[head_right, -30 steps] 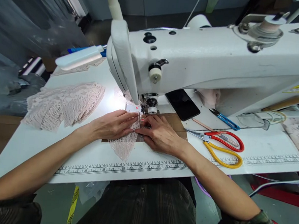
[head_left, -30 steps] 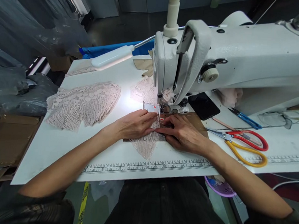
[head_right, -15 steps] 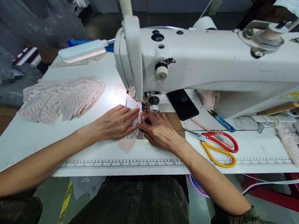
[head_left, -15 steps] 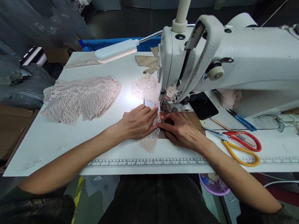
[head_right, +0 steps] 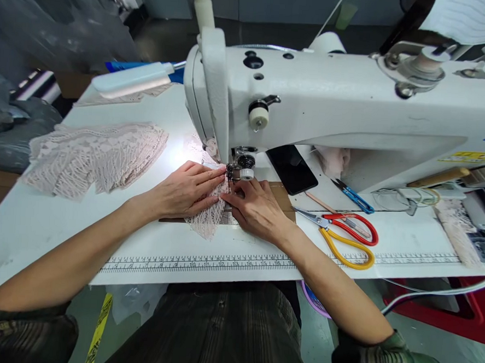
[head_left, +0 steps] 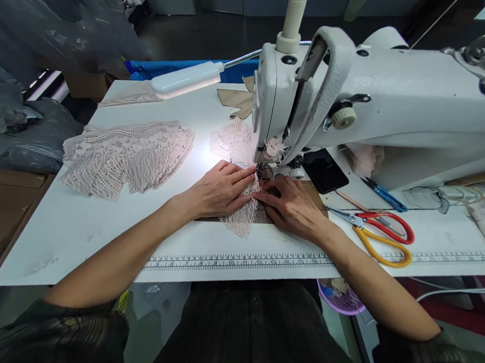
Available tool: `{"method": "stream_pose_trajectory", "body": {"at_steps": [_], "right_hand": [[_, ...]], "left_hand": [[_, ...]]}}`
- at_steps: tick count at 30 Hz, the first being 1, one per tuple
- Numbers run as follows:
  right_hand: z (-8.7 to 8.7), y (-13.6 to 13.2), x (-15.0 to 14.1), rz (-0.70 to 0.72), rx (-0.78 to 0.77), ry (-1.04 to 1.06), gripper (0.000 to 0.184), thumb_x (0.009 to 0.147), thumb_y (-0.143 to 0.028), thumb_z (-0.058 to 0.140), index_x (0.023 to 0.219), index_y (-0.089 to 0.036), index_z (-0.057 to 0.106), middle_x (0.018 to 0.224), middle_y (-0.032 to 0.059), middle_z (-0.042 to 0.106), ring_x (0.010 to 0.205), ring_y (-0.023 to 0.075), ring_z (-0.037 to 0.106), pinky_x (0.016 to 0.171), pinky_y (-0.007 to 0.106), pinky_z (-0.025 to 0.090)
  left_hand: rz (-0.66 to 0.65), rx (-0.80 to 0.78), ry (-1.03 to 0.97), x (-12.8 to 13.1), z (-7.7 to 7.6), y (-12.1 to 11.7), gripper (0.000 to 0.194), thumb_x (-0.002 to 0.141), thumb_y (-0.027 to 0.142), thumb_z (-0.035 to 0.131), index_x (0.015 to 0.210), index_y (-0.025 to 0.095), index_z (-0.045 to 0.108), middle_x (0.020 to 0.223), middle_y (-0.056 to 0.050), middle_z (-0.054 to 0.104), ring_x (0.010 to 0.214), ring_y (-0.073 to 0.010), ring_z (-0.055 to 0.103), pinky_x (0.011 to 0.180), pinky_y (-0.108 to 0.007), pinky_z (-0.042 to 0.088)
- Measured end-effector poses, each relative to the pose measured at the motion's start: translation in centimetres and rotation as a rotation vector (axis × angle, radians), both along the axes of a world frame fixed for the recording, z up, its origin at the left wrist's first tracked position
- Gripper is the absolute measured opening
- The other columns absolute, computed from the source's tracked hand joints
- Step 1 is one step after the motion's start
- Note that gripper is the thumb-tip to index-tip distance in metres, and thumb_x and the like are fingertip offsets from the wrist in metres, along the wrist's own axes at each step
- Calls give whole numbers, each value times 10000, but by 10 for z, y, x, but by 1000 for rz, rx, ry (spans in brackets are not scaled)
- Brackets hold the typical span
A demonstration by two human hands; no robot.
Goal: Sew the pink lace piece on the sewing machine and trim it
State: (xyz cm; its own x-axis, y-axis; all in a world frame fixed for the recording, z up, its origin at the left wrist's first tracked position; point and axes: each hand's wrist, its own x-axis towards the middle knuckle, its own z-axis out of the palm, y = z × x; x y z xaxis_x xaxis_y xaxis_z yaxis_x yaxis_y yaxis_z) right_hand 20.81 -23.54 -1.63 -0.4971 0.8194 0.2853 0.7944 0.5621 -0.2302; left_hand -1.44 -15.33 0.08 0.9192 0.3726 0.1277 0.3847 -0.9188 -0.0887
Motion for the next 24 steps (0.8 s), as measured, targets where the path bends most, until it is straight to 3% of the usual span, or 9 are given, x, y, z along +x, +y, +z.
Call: {"method": "stream_pose_trajectory", "body": {"at_steps": [16, 24], "right_hand": [[-7, 1, 5, 2, -10, 102, 313, 936, -213, 525, 1190, -250, 704, 1120, 123, 586, 1017, 275, 502, 876, 460, 446], [-8, 0, 9, 12, -9, 88, 315, 932, -228, 545, 1208, -255, 694, 1163, 123, 587, 1020, 272, 519, 878, 461, 436]], "left_hand": [[79, -53, -122, 7, -10, -8, 470, 1008, 403, 402, 1321, 89, 558, 1480, -165, 489, 1155, -308, 532, 955, -473, 405], [67, 67, -225, 10, -18, -12, 405, 991, 368, 440, 1229, 86, 607, 1381, -183, 576, 1090, -298, 580, 899, -459, 423]]}}
